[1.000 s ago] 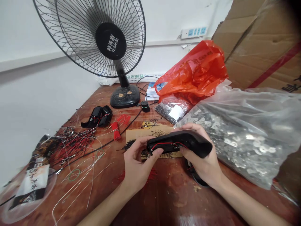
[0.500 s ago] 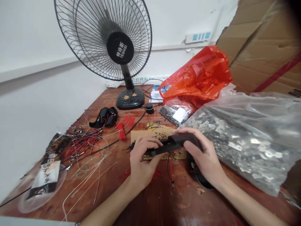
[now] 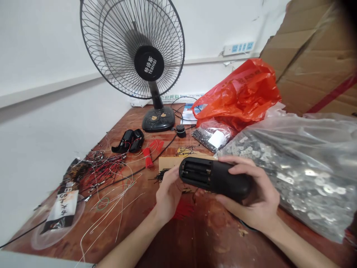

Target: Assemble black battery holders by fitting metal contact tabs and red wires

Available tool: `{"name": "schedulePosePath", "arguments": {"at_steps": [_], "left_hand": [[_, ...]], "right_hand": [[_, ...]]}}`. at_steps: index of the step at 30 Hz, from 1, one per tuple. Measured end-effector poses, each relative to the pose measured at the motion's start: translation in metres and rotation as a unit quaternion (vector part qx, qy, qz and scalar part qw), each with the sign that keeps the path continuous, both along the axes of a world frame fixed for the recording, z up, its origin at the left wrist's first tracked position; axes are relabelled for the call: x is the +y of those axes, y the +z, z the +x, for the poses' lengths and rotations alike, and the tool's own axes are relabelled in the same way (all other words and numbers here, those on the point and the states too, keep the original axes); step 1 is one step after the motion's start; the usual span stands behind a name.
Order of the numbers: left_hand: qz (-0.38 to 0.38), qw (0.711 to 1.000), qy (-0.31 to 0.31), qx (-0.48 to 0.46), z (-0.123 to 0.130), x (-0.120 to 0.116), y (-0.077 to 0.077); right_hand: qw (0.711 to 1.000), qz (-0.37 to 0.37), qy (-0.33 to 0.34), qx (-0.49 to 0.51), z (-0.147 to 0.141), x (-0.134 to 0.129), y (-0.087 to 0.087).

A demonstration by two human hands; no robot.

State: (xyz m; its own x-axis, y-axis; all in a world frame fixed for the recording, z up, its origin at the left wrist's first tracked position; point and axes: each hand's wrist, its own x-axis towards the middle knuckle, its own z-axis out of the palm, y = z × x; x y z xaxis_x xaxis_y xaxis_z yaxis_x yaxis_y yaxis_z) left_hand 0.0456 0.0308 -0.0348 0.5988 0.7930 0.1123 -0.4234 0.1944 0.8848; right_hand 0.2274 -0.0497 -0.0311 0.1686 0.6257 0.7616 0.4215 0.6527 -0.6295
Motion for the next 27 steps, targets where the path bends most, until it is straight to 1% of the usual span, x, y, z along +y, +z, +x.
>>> {"name": "schedulePosePath", "arguments": {"at_steps": [2, 5, 7, 9, 12, 15, 21, 27], "left_hand": [[0.015, 0.999, -0.03, -0.007, -0.0015, -0.0009, 0.0002], [0.038, 0.998, -0.043, -0.014, -0.0019, -0.0023, 0.0015], [0.045, 0.999, -0.029, -0.004, -0.0017, -0.0024, 0.0013], [0.056, 0.998, -0.002, 0.023, -0.0017, -0.0021, -0.0002], [0.09, 0.994, 0.032, 0.056, -0.0024, -0.0012, -0.0037], [0.124, 0.988, 0.053, 0.071, -0.0026, -0.0009, -0.0058], [0.149, 0.981, 0.073, 0.096, -0.0007, -0.003, -0.0067], [0.179, 0.976, 0.084, 0.095, 0.0015, -0.0044, -0.0044]], "right_hand": [[0.999, 0.002, -0.007, -0.04, 0.0021, 0.0011, -0.0006], [0.996, -0.006, -0.015, -0.086, 0.0056, 0.0029, -0.0019], [0.994, -0.006, -0.023, -0.105, 0.0069, 0.0034, -0.0023], [0.992, -0.002, -0.028, -0.125, 0.0075, 0.0037, -0.0021], [0.986, 0.025, -0.025, -0.166, 0.0079, 0.0045, -0.0011], [0.978, 0.056, -0.017, -0.199, 0.0087, 0.006, -0.0006], [0.975, 0.066, -0.017, -0.209, 0.0096, 0.0078, -0.0011], [0.974, 0.084, -0.03, -0.21, 0.0094, 0.0064, -0.005]]}}
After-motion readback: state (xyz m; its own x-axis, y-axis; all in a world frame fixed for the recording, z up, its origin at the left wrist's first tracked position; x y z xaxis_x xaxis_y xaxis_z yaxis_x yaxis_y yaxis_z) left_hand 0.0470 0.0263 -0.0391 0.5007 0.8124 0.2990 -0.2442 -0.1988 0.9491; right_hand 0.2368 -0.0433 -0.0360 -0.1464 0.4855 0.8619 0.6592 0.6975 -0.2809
